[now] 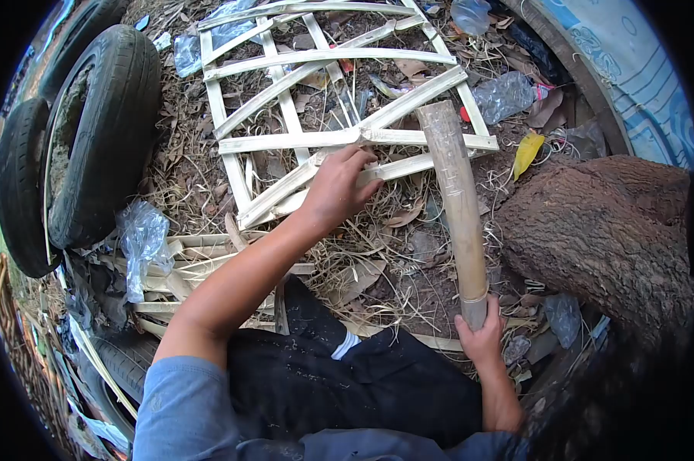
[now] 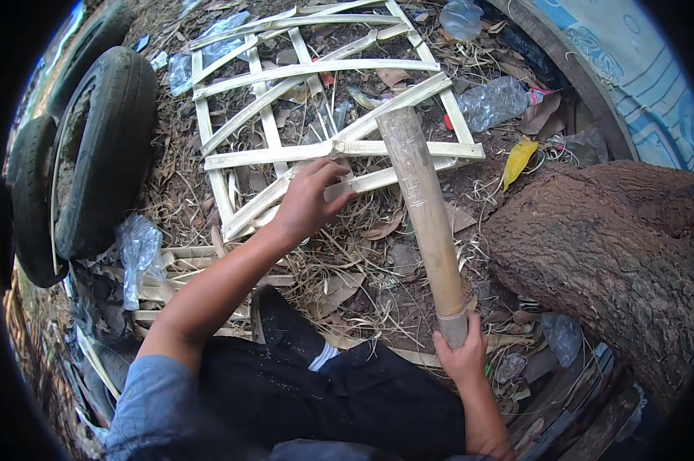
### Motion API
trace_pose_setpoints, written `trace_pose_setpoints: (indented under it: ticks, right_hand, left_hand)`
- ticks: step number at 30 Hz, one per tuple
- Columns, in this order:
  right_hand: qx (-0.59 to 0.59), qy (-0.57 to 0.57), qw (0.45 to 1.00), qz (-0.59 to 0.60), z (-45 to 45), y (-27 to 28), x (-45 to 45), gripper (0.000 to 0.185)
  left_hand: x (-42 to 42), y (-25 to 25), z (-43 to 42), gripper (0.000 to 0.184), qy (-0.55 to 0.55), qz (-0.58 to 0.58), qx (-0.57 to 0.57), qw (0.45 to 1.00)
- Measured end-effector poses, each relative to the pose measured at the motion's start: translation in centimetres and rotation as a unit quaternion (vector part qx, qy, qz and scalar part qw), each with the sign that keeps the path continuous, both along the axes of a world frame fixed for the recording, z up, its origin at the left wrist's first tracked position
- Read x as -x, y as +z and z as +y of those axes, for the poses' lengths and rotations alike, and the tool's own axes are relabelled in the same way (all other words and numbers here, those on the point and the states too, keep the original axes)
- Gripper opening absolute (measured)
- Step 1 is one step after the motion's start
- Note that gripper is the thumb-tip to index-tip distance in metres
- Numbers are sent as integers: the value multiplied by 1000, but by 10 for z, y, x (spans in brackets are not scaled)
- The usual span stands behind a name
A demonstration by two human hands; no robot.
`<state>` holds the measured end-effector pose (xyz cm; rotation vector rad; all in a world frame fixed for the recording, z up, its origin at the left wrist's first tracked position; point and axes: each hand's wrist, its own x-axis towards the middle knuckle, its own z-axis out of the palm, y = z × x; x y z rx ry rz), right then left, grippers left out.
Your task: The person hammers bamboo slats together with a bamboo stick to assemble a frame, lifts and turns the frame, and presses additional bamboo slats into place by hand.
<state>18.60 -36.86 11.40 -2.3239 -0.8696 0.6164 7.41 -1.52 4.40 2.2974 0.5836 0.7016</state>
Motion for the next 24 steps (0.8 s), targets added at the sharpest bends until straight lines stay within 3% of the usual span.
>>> trace_pose_setpoints:
  ticks: [5,11,21,24]
  right_hand:
    - [23,7,999,22,-12,-15,-2,54]
    - [50,17,998,42,-14,-25,-3,56]
    - [59,19,998,34,-17,-32,-3,56]
    - [63,29,997,14,-18,-31,-3,56]
  left_hand:
    - [1,-18,6,21,7,25,23,999]
    - [-1,-27,4,17,-27,-38,-20,999]
    - [-7,-33,-4,11,28,-17,77,996]
    - [-7,-36,-4,11,19,-64,87,994]
